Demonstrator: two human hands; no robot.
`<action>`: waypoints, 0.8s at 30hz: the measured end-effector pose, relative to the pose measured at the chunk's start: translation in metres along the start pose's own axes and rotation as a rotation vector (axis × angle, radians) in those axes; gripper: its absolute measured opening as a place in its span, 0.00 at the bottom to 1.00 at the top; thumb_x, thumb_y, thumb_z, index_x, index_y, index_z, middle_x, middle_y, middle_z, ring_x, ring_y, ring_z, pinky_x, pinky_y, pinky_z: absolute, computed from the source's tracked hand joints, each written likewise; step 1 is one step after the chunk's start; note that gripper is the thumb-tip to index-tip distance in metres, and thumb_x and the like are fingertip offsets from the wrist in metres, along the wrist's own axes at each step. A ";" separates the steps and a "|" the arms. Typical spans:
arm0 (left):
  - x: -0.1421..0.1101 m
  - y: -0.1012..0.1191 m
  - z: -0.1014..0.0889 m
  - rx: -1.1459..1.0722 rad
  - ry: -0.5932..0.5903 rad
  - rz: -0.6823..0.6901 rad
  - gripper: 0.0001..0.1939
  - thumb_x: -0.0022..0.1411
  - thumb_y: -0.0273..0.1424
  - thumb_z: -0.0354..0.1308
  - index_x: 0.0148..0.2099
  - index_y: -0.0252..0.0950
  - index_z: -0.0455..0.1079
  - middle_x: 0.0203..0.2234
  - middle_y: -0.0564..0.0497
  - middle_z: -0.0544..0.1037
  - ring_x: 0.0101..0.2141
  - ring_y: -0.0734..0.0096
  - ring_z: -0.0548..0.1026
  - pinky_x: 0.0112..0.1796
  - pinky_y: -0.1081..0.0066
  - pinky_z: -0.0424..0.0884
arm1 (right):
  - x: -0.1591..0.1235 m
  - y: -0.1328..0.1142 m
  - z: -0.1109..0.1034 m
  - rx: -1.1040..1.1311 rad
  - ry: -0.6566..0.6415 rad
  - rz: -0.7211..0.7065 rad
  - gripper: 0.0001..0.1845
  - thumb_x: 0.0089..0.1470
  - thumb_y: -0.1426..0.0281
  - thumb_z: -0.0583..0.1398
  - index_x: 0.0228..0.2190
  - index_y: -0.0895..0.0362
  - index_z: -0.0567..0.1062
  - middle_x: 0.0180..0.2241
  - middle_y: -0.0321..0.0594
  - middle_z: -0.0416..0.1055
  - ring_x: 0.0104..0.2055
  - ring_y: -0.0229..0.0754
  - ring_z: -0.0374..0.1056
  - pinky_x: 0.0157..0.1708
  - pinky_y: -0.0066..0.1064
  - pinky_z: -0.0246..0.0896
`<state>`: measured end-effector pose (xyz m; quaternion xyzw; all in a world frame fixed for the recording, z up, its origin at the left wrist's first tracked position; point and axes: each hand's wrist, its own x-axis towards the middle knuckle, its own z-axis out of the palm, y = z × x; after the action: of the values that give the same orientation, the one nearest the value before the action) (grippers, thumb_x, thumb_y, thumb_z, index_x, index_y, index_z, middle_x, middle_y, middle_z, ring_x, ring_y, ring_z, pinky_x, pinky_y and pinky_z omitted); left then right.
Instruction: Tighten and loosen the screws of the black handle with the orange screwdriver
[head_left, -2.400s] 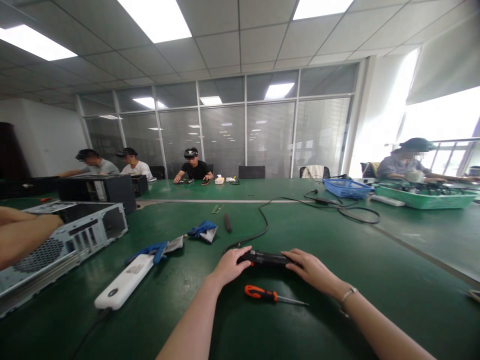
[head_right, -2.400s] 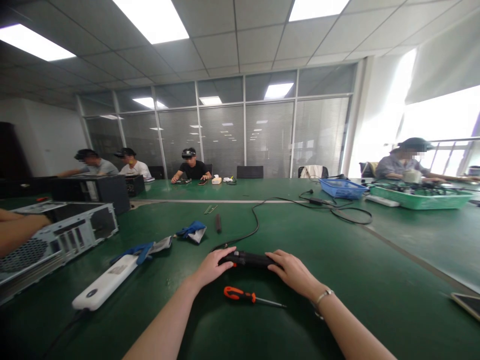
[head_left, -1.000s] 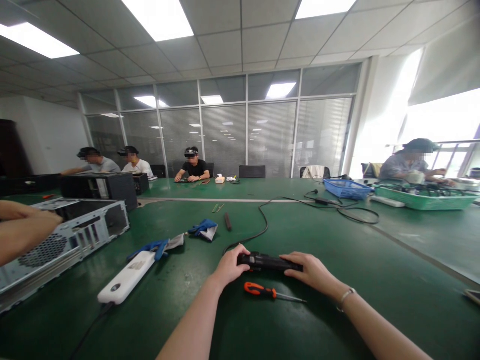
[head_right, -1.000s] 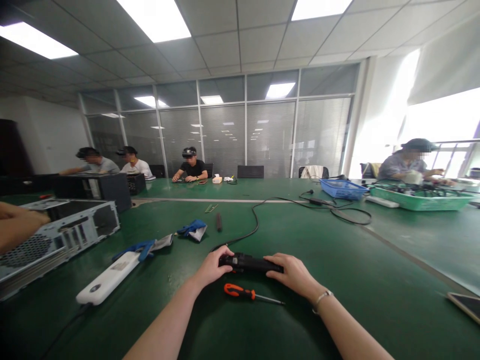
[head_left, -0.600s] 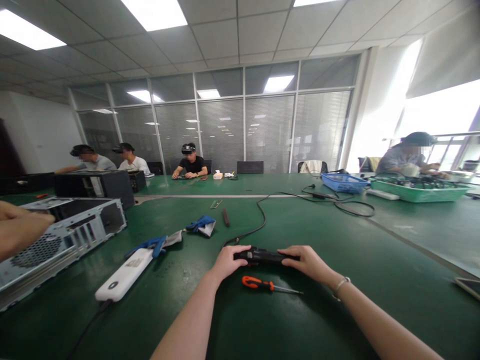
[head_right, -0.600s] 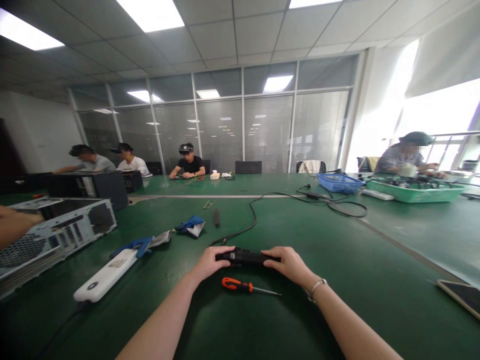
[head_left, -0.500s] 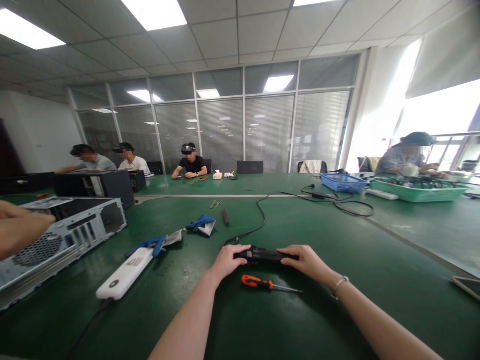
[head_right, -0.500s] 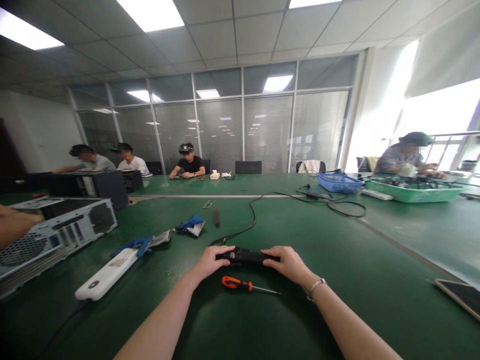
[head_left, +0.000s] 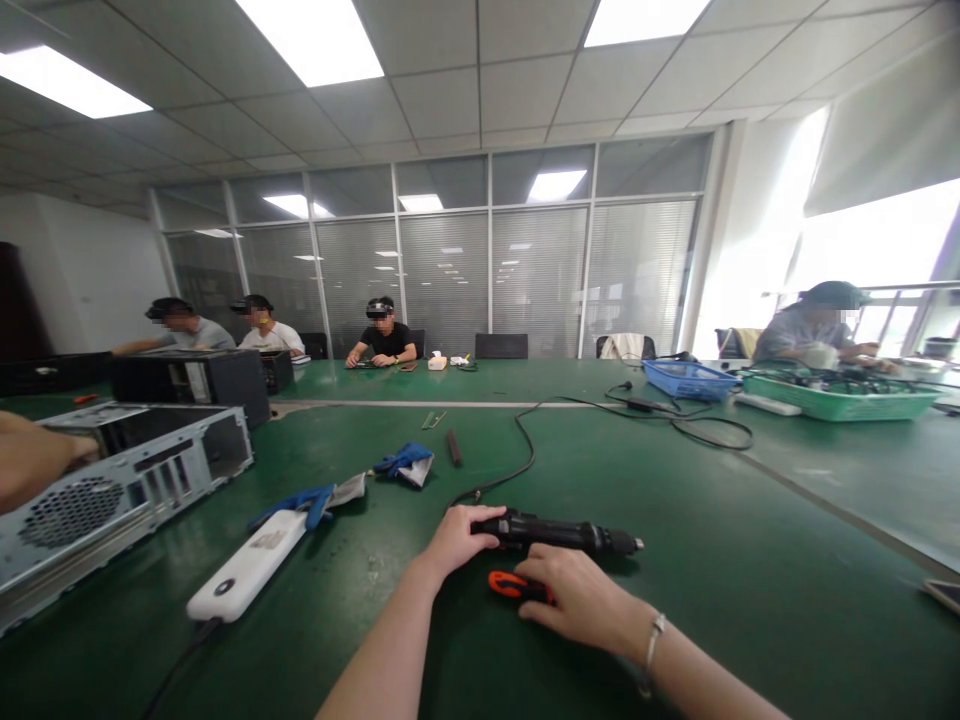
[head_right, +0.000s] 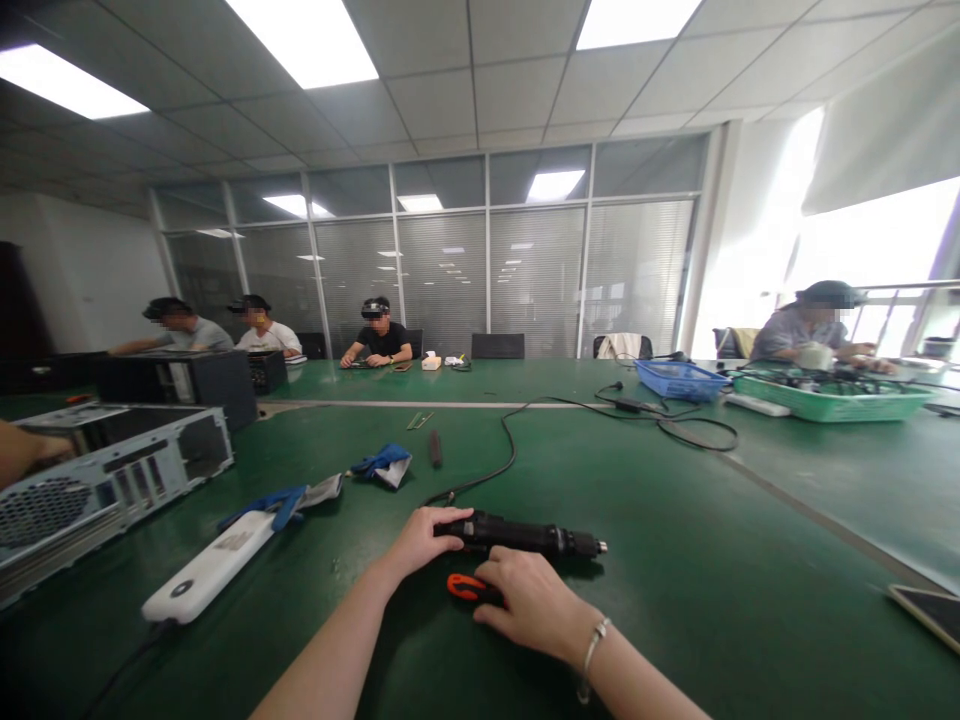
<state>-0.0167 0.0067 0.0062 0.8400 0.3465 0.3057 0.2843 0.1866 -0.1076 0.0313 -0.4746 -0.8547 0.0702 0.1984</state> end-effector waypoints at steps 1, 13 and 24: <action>0.000 -0.001 0.000 -0.002 -0.001 0.001 0.26 0.50 0.26 0.63 0.53 0.44 0.72 0.49 0.53 0.76 0.51 0.60 0.73 0.57 0.64 0.61 | 0.002 -0.005 0.001 -0.018 -0.015 -0.023 0.09 0.51 0.65 0.62 0.35 0.54 0.77 0.33 0.39 0.74 0.36 0.44 0.70 0.37 0.32 0.63; -0.001 0.001 -0.001 -0.029 -0.012 -0.023 0.27 0.49 0.27 0.63 0.53 0.43 0.72 0.50 0.53 0.76 0.51 0.60 0.73 0.56 0.64 0.62 | 0.027 -0.002 -0.013 0.200 0.877 -0.037 0.34 0.61 0.70 0.54 0.64 0.56 0.46 0.32 0.39 0.72 0.28 0.38 0.71 0.31 0.30 0.71; -0.003 0.009 -0.003 -0.067 -0.023 -0.030 0.27 0.49 0.28 0.64 0.53 0.44 0.72 0.50 0.52 0.76 0.52 0.58 0.71 0.57 0.62 0.60 | 0.022 0.021 0.029 0.098 0.890 -0.168 0.26 0.61 0.71 0.53 0.59 0.57 0.54 0.40 0.47 0.73 0.39 0.44 0.74 0.38 0.36 0.74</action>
<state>-0.0168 -0.0003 0.0135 0.8281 0.3452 0.3035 0.3208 0.1814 -0.0762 0.0047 -0.3776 -0.7175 -0.1163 0.5736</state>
